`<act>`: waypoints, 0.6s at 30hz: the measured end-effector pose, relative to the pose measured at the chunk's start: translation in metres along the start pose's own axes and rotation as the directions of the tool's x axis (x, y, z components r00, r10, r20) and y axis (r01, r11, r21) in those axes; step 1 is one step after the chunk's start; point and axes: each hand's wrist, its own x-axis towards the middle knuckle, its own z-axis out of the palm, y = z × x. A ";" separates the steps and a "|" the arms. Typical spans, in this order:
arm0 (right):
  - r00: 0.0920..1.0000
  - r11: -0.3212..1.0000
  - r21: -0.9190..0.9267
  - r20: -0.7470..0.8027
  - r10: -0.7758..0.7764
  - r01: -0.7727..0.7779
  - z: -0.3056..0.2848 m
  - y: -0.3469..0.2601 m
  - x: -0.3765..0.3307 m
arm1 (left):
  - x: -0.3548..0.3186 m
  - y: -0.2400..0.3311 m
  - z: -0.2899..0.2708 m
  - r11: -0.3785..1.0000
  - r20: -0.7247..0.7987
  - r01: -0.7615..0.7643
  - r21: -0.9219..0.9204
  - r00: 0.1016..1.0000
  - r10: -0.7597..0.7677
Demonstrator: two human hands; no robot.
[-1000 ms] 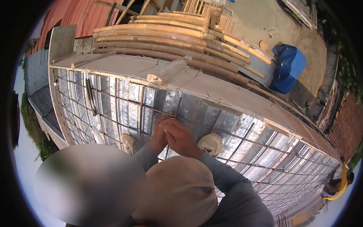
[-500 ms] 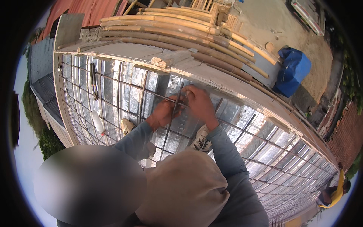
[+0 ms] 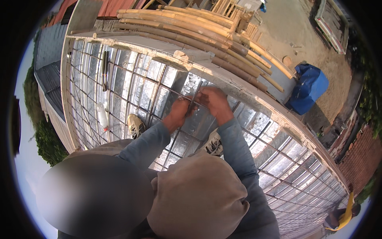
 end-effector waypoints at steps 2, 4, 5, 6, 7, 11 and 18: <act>0.994 0.999 0.017 -0.108 -0.036 0.039 -0.004 0.002 -0.001 | 0.000 -0.008 0.004 0.997 -0.064 -0.073 -0.027 0.995 0.071; 0.989 0.997 0.026 -0.130 -0.067 0.071 -0.002 0.002 -0.005 | -0.004 -0.012 0.001 0.994 -0.091 -0.105 -0.023 0.991 0.102; 0.991 0.996 0.026 -0.107 -0.083 0.086 -0.003 0.002 -0.011 | -0.006 -0.013 -0.001 0.993 -0.103 -0.120 -0.020 0.988 0.118; 0.991 0.994 0.027 -0.091 -0.102 0.105 -0.005 0.003 -0.016 | -0.006 -0.015 -0.005 0.989 -0.061 -0.135 -0.067 0.990 0.131; 0.988 0.990 -0.028 -0.075 -0.139 0.137 -0.004 0.008 -0.020 | -0.007 -0.017 -0.009 0.983 -0.018 -0.147 -0.113 0.989 0.146; 0.980 0.975 -0.114 -0.036 -0.198 0.193 -0.003 0.014 -0.026 | -0.016 -0.009 -0.013 0.973 0.110 -0.105 -0.207 0.985 0.130; 0.981 1.000 -0.011 -0.193 0.015 -0.017 0.007 -0.007 -0.010 | -0.013 -0.019 -0.022 0.987 0.195 -0.129 -0.099 0.970 0.146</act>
